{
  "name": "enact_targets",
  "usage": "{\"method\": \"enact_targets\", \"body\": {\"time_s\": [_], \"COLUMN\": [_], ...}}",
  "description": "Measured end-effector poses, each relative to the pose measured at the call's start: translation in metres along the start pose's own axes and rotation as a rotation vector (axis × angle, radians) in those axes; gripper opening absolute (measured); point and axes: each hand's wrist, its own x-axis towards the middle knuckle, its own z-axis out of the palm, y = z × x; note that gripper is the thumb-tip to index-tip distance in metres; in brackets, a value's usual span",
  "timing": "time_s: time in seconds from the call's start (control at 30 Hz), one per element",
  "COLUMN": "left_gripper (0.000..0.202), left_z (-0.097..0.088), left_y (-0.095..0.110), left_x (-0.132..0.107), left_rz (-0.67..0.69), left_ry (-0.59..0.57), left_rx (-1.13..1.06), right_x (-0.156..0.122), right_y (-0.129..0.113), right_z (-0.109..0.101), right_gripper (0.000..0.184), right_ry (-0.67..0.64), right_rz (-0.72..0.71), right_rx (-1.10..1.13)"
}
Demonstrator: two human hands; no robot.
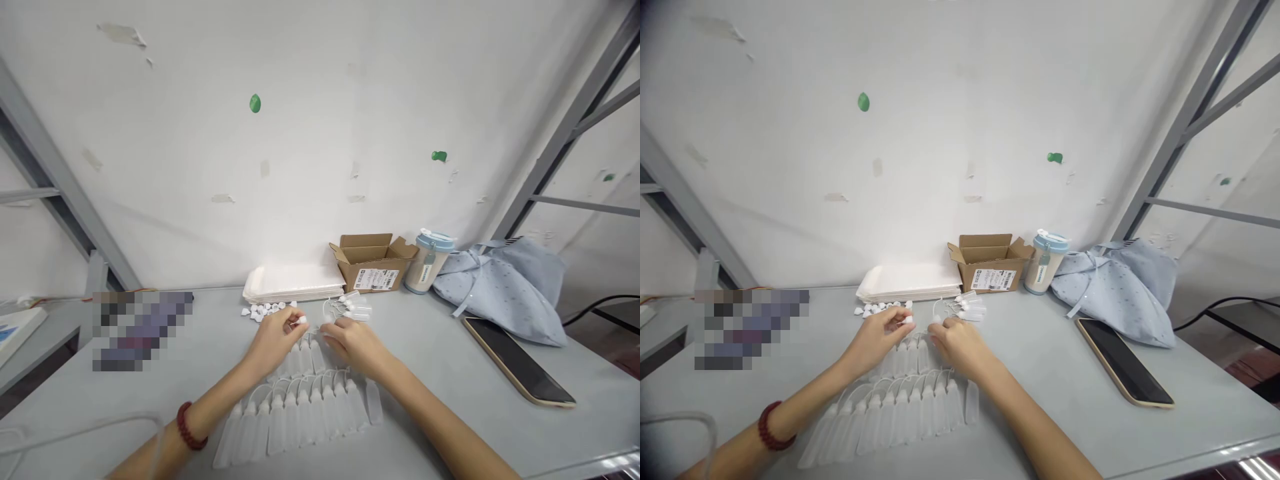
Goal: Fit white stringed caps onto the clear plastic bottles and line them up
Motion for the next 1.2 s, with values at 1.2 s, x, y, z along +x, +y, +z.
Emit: {"method": "enact_targets", "body": {"time_s": [1.2], "left_gripper": [0.027], "left_z": [-0.022], "left_y": [0.018], "left_x": [-0.039], "left_rz": [-0.092], "left_ry": [-0.278], "left_rx": [-0.568], "right_x": [-0.012], "right_y": [-0.040], "right_z": [-0.018], "right_gripper": [0.004], "right_ry": [-0.158], "right_rz": [0.158], "right_rx": [1.401]}}
